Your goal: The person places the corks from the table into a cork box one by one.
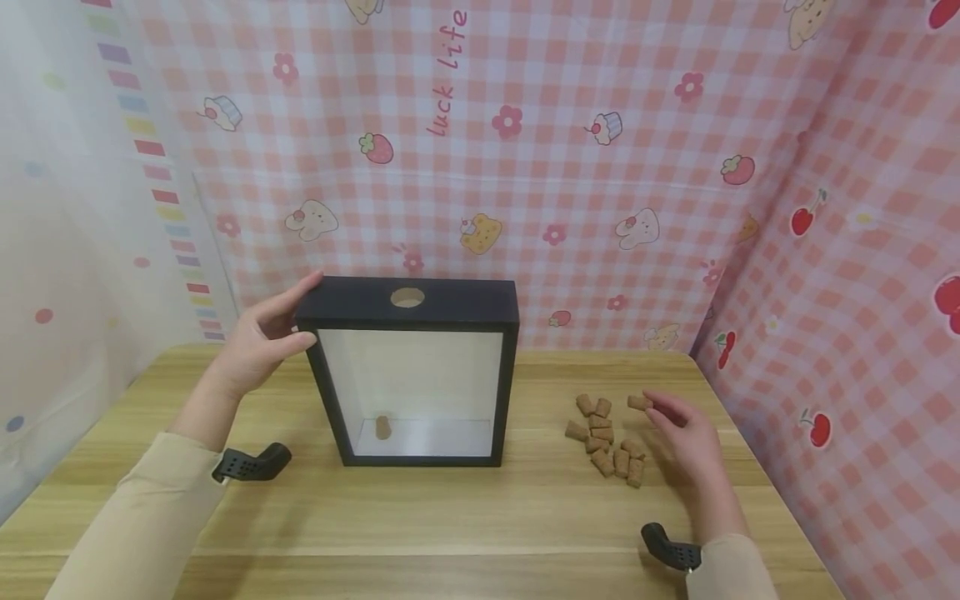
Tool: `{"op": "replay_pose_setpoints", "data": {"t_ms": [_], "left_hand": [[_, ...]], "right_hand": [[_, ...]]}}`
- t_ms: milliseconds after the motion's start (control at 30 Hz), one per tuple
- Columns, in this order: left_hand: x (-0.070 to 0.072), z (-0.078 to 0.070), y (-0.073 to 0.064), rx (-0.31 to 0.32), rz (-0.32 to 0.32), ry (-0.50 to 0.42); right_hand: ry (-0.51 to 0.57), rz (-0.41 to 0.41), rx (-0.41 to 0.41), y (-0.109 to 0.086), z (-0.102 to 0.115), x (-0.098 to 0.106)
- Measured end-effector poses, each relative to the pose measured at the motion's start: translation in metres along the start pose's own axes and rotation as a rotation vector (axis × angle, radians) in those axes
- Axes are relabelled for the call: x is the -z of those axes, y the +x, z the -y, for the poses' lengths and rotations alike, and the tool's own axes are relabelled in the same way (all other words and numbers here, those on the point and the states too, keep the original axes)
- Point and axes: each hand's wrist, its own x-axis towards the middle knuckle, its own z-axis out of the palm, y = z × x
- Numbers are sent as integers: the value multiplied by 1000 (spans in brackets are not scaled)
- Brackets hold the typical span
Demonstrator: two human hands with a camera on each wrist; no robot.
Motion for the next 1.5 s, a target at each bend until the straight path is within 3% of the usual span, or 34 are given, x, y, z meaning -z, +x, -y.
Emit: {"op": "replay_pose_setpoints", "data": {"t_ms": [200, 500, 767, 1000, 1367, 1500], "left_hand": [[1, -1, -1, 5, -5, 5], [0, -2, -1, 6, -2, 1], [-2, -4, -1, 17, -13, 6], [-1, -3, -1, 35, -25, 24], [-2, -5, 0, 45, -16, 42], [-1, -5, 0, 55, -19, 75]], "right_hand": [[-92, -27, 94, 7, 28, -4], [-64, -62, 228, 16, 67, -19], [10, -90, 381, 12, 123, -27], [51, -122, 487, 31, 135, -30], [133, -124, 695, 43, 186, -30], [174, -91, 784, 46, 204, -33]]}}
